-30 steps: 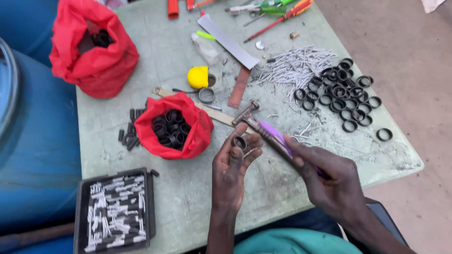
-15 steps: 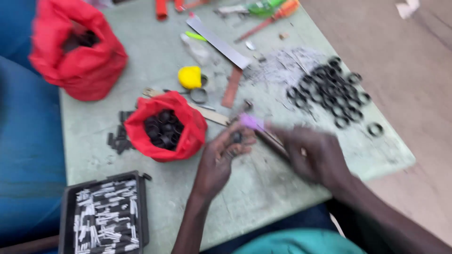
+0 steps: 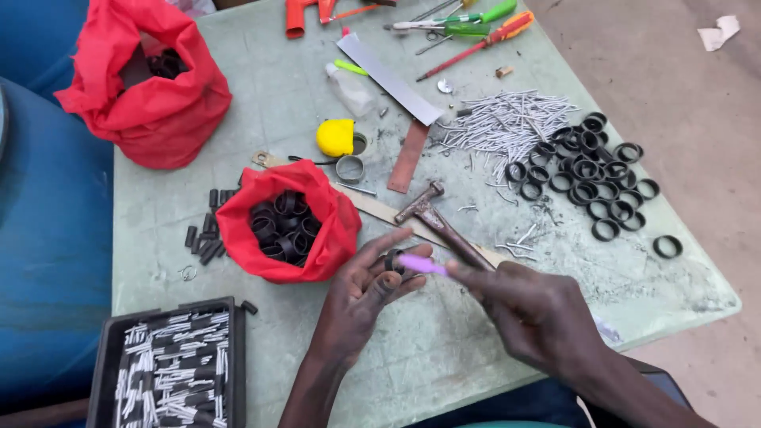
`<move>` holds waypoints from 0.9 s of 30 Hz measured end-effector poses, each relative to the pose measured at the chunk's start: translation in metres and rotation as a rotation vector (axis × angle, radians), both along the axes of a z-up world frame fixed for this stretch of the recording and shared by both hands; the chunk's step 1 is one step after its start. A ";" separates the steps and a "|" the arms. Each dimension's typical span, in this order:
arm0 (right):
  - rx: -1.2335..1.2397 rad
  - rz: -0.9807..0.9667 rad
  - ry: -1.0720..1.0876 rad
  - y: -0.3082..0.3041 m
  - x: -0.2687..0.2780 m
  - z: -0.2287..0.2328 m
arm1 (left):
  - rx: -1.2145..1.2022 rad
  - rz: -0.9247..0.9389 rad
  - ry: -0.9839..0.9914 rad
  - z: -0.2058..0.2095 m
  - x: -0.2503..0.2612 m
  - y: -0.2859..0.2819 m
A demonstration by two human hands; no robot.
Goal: Cleaning small black cylindrical components with a toothbrush and placing them into a red bag on a workshop table.
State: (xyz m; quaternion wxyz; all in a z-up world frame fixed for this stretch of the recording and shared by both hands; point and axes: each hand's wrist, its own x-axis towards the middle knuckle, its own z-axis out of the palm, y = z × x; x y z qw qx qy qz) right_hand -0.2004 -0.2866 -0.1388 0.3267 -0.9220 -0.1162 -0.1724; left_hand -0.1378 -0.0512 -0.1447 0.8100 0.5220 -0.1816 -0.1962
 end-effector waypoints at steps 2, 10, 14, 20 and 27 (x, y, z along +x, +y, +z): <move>-0.175 0.026 -0.018 0.002 -0.001 -0.002 | -0.001 0.006 0.044 -0.002 -0.002 0.002; -0.278 -0.064 -0.073 0.000 0.006 0.008 | 0.271 0.060 -0.052 -0.013 0.002 0.005; -0.034 -0.020 0.426 0.006 -0.006 0.026 | 0.166 0.154 -0.018 -0.016 -0.003 0.004; 0.771 -0.061 0.683 -0.016 -0.001 0.025 | -0.006 0.185 0.058 -0.034 -0.006 -0.003; 0.321 0.103 0.087 0.003 0.003 0.001 | -0.053 0.221 0.225 -0.038 -0.008 -0.006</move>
